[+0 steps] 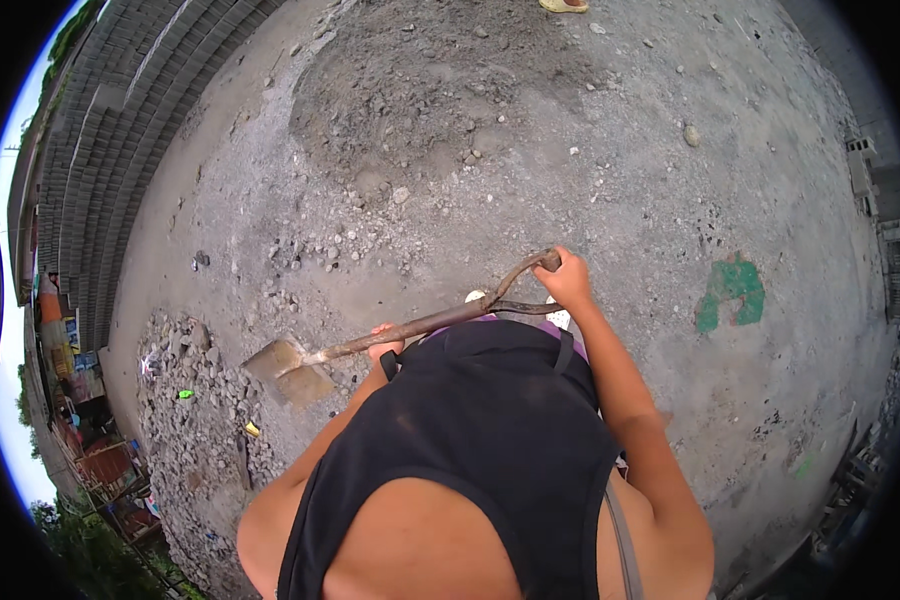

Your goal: Shoveling and moving gravel in an outdoor area using a shovel.

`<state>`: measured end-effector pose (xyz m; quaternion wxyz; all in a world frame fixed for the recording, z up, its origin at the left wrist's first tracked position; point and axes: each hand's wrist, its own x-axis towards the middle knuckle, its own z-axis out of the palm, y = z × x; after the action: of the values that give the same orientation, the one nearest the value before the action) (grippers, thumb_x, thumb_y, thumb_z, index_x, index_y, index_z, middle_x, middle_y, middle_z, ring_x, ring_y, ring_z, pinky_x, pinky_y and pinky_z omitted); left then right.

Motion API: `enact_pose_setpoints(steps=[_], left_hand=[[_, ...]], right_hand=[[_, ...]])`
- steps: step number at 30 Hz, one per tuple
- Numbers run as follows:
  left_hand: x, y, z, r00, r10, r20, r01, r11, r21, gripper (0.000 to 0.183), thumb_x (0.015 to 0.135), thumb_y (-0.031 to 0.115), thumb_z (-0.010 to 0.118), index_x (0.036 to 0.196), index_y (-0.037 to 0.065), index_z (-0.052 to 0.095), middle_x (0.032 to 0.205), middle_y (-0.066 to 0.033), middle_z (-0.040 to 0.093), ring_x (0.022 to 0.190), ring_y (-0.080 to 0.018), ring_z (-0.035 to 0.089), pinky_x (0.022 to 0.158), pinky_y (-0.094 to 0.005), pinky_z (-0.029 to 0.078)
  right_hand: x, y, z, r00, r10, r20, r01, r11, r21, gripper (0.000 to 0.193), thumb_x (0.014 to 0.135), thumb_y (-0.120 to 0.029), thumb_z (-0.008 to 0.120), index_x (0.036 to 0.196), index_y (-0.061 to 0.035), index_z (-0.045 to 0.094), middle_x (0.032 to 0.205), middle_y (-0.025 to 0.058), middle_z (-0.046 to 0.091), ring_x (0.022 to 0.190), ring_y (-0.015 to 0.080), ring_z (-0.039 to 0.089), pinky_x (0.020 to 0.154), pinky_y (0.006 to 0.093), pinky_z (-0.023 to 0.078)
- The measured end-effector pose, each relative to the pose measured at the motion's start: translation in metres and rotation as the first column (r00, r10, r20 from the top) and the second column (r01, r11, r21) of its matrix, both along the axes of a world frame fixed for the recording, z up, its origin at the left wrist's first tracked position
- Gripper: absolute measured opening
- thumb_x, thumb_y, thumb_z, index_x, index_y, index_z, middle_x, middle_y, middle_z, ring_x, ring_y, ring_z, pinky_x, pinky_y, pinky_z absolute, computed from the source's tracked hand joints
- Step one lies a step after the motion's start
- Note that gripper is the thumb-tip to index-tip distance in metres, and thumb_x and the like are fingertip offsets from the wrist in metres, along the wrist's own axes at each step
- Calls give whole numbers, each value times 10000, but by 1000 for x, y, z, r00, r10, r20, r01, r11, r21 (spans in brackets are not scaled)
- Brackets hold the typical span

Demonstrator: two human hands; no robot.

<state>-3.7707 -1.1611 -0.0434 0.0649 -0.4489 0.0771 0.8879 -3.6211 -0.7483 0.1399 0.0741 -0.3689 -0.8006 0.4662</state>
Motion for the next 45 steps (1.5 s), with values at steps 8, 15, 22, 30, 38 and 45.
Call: enact_pose_setpoints(steps=[8,15,22,30,38,45], left_hand=[[4,23,35,990,-37,138,24,995,93,256,790,269,364,600,100,397,568,-40,385,542,-184,417,522,-304,403],[8,18,24,995,33,96,-42,995,91,245,778,265,359,601,99,393,552,-39,384,514,-186,424,472,-303,392],[24,19,25,989,92,113,-112,976,188,267,769,295,366,586,102,388,532,-35,386,500,-183,421,464,-305,385],[50,9,18,985,96,142,-116,983,142,277,790,306,336,600,116,397,556,-25,397,517,-178,433,528,-309,406],[67,-11,-2,958,167,235,-201,971,132,269,819,304,325,639,123,409,581,-13,400,540,-170,442,550,-308,413],[57,-14,1,905,225,361,-261,964,53,285,868,327,297,696,142,428,615,-7,409,561,-169,440,570,-305,413]], right_hand=[[9,5,-1,995,-54,-85,55,998,10,254,621,-214,700,784,-37,619,610,114,595,533,222,569,540,341,445],[8,3,7,994,-44,-101,56,991,119,236,615,-215,698,767,-49,629,600,112,593,526,232,572,532,334,452],[4,6,9,994,15,-107,0,991,131,246,614,-221,699,770,-47,622,642,139,609,572,264,602,556,348,467],[-12,0,33,993,104,-54,-97,987,127,247,615,-188,703,799,-39,633,655,126,618,573,241,599,569,332,472],[-38,-5,22,975,224,12,-221,969,-107,205,653,-154,707,779,-15,625,616,54,598,529,132,548,523,299,449],[-66,-19,23,980,194,51,-165,925,-341,161,669,-110,704,765,-15,617,619,16,579,520,98,526,481,253,432]])
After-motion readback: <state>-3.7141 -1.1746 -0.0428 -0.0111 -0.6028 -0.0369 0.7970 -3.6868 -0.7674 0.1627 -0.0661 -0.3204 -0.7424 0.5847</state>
